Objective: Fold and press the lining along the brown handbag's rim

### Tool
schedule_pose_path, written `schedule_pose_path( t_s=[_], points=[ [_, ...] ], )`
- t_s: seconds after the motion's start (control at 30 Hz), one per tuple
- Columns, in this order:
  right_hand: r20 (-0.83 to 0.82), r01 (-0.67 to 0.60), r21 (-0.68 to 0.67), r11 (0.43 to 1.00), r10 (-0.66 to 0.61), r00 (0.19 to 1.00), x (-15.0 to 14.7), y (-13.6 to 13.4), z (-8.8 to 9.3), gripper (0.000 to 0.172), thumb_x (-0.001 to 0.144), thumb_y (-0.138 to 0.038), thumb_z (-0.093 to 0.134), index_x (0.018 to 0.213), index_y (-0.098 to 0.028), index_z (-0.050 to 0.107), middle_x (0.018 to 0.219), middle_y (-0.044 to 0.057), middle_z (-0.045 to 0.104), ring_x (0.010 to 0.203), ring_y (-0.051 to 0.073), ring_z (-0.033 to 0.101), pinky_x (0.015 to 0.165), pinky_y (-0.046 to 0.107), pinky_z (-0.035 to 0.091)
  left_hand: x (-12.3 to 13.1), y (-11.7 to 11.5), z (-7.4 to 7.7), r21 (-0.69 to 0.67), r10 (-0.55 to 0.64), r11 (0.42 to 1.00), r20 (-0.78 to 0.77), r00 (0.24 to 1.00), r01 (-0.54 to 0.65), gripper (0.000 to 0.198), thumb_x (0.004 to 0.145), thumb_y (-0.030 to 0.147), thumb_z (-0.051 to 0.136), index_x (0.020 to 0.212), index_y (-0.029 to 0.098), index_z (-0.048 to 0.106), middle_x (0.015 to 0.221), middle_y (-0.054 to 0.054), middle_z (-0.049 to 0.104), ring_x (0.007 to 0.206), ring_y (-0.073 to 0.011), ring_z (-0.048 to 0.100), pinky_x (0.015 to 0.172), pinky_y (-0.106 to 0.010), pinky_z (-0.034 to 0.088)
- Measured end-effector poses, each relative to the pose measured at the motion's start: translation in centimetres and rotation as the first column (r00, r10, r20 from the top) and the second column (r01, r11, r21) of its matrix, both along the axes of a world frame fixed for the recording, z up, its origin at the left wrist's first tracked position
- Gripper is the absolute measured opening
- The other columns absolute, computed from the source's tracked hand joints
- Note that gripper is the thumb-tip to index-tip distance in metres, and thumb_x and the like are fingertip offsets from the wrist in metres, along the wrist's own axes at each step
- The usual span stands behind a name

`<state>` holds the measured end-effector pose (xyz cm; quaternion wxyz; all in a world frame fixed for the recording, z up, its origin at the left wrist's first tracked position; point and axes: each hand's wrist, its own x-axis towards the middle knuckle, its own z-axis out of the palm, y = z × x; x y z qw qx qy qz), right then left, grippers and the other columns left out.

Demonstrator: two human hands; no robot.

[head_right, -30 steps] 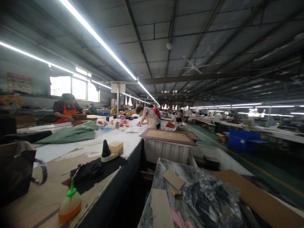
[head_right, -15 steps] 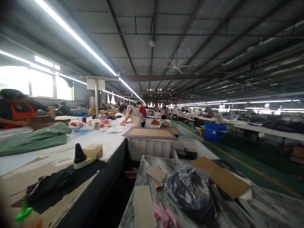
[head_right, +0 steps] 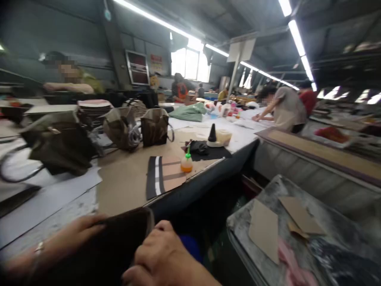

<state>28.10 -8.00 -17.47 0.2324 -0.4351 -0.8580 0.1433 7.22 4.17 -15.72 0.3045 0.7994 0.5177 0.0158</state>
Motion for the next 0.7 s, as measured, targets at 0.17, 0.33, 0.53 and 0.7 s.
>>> schedule_pose_path(
  t_s=[0.17,0.33,0.53,0.7],
  points=[
    [-0.102,0.052,-0.083,0.995,-0.060,0.993,1.9,1.2,0.0,0.011,0.075,-0.022,0.060,0.070,-0.018,0.052,0.071,-0.004,0.057,0.074,0.009,0.052,0.091,0.031,0.023,-0.1,-0.2,2.1,-0.030,-0.002,1.000,-0.042,0.999,0.001,0.027,0.077,0.017,0.036,0.083,0.017,0.062,0.080,0.000,0.067,0.082,-0.0181,0.060,0.074,-0.024,0.043],
    [-0.270,0.162,-0.190,0.968,-0.210,0.939,-0.1,0.5,0.7,0.009,0.075,-0.016,0.060,0.070,-0.018,0.053,0.070,-0.003,0.056,0.074,0.012,0.051,0.083,0.028,0.034,0.9,-0.5,2.6,-0.022,0.033,0.999,-0.036,0.999,-0.034,0.027,0.075,0.020,0.035,0.078,0.018,0.061,0.072,0.000,0.066,0.073,-0.0167,0.060,0.067,-0.022,0.043],
    [-0.533,0.566,-0.197,0.800,-0.572,0.623,-4.5,0.1,-1.5,0.042,0.066,-0.020,0.064,0.105,-0.022,0.047,0.103,0.009,0.051,0.096,0.026,0.048,0.082,0.039,0.041,1.0,-1.0,2.7,-0.012,0.052,0.999,-0.001,0.999,-0.052,0.026,0.075,0.018,0.036,0.078,0.016,0.062,0.072,-0.002,0.066,0.072,-0.0175,0.059,0.065,-0.023,0.042],
    [-0.593,0.287,-0.558,0.779,-0.616,0.518,-4.2,2.5,-3.4,0.061,0.068,-0.008,0.046,0.126,-0.017,0.031,0.122,0.010,0.046,0.113,0.021,0.043,0.096,0.037,0.036,0.7,-1.1,2.2,0.035,0.040,0.999,-0.042,0.998,-0.038,0.027,0.074,0.017,0.037,0.079,0.016,0.063,0.075,-0.004,0.066,0.075,-0.0181,0.059,0.067,-0.024,0.042]
  ],
)
